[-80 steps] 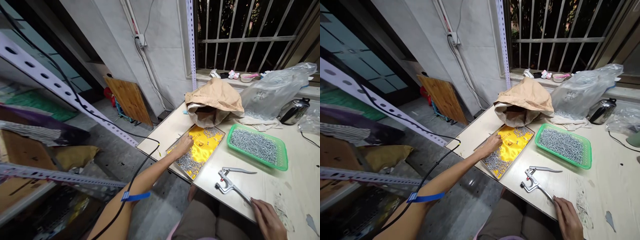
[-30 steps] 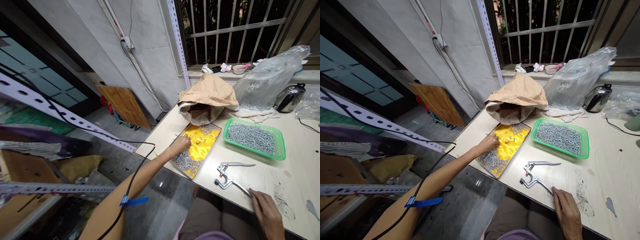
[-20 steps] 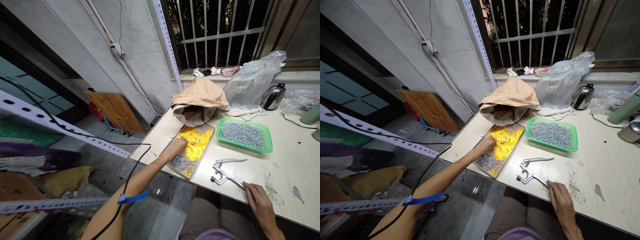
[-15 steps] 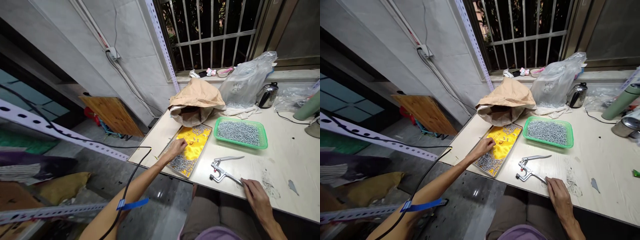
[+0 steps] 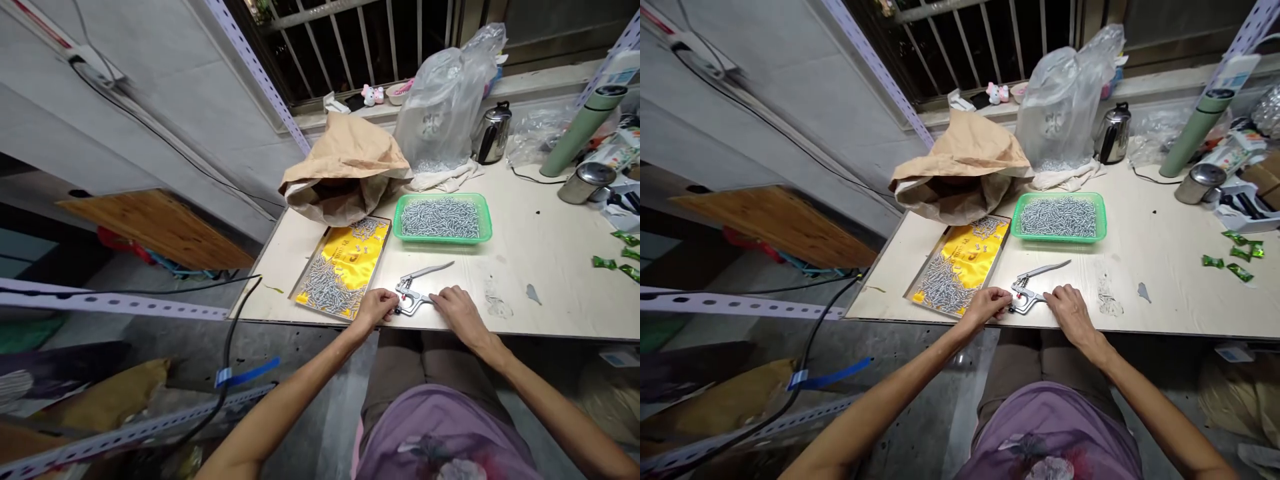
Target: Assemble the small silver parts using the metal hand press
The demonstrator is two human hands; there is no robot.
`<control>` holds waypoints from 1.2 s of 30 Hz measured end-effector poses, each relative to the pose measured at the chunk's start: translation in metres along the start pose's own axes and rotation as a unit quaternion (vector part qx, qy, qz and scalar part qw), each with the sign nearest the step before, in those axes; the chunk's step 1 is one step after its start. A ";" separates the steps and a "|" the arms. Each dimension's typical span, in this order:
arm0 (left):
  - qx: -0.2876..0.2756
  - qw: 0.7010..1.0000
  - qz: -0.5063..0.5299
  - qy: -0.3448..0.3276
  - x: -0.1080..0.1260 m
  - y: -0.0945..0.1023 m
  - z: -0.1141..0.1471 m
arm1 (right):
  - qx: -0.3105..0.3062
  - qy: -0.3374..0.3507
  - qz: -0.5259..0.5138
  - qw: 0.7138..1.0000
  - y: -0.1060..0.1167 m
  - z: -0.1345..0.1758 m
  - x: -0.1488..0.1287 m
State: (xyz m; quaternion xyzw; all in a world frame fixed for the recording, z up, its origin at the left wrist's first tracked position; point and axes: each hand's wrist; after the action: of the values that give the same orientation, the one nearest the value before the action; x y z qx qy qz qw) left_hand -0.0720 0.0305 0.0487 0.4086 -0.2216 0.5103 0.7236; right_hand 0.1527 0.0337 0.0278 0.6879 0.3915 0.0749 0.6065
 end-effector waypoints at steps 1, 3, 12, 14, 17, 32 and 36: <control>0.000 1.000 -0.010 0.011 0.001 -0.001 -0.003 | -0.009 0.003 0.009 1.000 -0.001 -0.001 0.001; -0.007 0.999 -0.022 0.032 0.001 -0.003 -0.007 | -0.017 0.008 0.020 1.000 -0.001 -0.002 0.004; -0.074 0.993 0.009 0.086 -0.002 -0.015 -0.012 | -0.021 0.017 0.006 1.000 0.002 0.002 0.019; -0.080 0.993 -0.001 0.090 -0.001 -0.017 -0.011 | -0.020 0.022 -0.001 1.000 0.004 0.002 0.022; -0.090 0.991 -0.038 0.095 0.002 -0.020 -0.009 | -0.019 0.026 -0.005 0.999 0.007 0.003 0.025; -0.115 0.982 -0.071 0.133 0.001 -0.028 -0.001 | -0.097 0.056 -0.041 0.993 0.009 -0.028 0.060; -0.111 0.982 -0.056 0.139 0.006 -0.029 0.004 | -0.157 0.070 -0.013 0.985 0.009 -0.050 0.062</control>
State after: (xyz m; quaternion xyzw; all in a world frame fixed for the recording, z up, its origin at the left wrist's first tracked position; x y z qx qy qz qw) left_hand -0.0423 0.0267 0.0444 0.2622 -0.1510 0.4931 0.8157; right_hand 0.1695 0.1120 0.0254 0.5722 0.4251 0.1759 0.6789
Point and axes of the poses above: each hand's wrist, its own z-axis away from the middle knuckle, its own y-axis out of the back of the hand, x = y × z, and after that the axes turned 8 degrees about -z, right-handed
